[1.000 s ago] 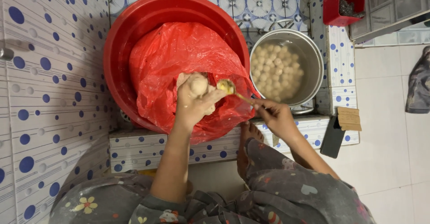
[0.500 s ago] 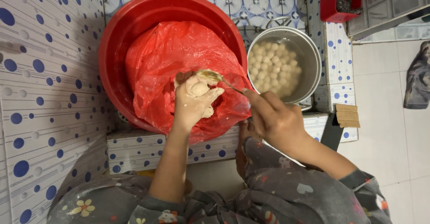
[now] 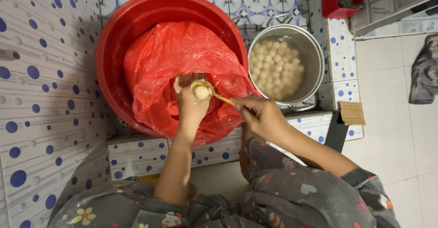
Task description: Manually forming meatballs by scooping paste from a bag into a pot of water using a spoon.
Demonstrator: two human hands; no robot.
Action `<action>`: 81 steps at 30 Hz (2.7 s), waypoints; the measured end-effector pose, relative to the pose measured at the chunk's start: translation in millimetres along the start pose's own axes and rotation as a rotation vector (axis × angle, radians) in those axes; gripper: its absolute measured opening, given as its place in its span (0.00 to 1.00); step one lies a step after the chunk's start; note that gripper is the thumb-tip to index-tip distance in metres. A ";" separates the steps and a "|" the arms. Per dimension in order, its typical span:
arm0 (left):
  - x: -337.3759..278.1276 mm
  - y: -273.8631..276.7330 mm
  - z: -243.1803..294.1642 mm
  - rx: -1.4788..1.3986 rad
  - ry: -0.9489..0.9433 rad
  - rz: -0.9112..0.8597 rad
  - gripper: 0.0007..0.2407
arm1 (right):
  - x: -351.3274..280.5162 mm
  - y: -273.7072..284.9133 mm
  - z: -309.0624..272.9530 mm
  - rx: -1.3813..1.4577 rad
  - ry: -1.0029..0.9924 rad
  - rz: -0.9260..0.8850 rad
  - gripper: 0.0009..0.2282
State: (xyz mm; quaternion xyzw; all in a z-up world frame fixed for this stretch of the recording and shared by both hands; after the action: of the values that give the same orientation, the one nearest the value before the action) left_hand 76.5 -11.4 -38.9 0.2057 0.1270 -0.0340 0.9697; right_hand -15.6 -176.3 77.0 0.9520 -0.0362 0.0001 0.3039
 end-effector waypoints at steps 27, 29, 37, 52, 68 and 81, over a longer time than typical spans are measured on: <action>10.9 -20.4 -44.9 -0.195 0.102 -0.054 0.08 | 11.1 31.0 321.7 -0.200 -0.412 0.405 0.09; 7.2 -18.0 -36.3 -0.277 0.155 -0.054 0.09 | 10.0 43.2 291.3 -0.152 -0.370 0.460 0.10; -12.6 4.7 20.7 -0.532 -0.009 -0.023 0.18 | -4.2 52.2 204.2 0.072 -0.171 0.609 0.12; 5.0 -15.7 -13.9 -1.107 -0.074 -0.206 0.06 | -22.3 -14.4 106.9 0.308 -0.376 -0.227 0.09; -0.2 0.6 -0.7 -0.573 -0.169 0.075 0.09 | -46.4 -20.3 111.4 0.058 -0.324 -0.246 0.10; 13.6 -12.8 -39.8 -0.780 -0.071 -0.121 0.21 | -47.3 -24.7 123.6 0.146 -0.340 -0.164 0.10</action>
State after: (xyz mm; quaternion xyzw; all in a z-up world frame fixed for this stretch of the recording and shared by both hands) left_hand 78.8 -7.1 -82.6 -0.1874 0.1090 -0.0475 0.9751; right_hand -63.8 -224.4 -39.1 0.9576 -0.0093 -0.1828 0.2223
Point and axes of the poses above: each hand's wrist, its own x-axis towards the middle knuckle, its own y-axis out of the back of the hand, z = x × y, the point moved 7 cm from there along x, towards the middle knuckle, and after that the axes turned 3 degrees about z, right-handed, at the moved point
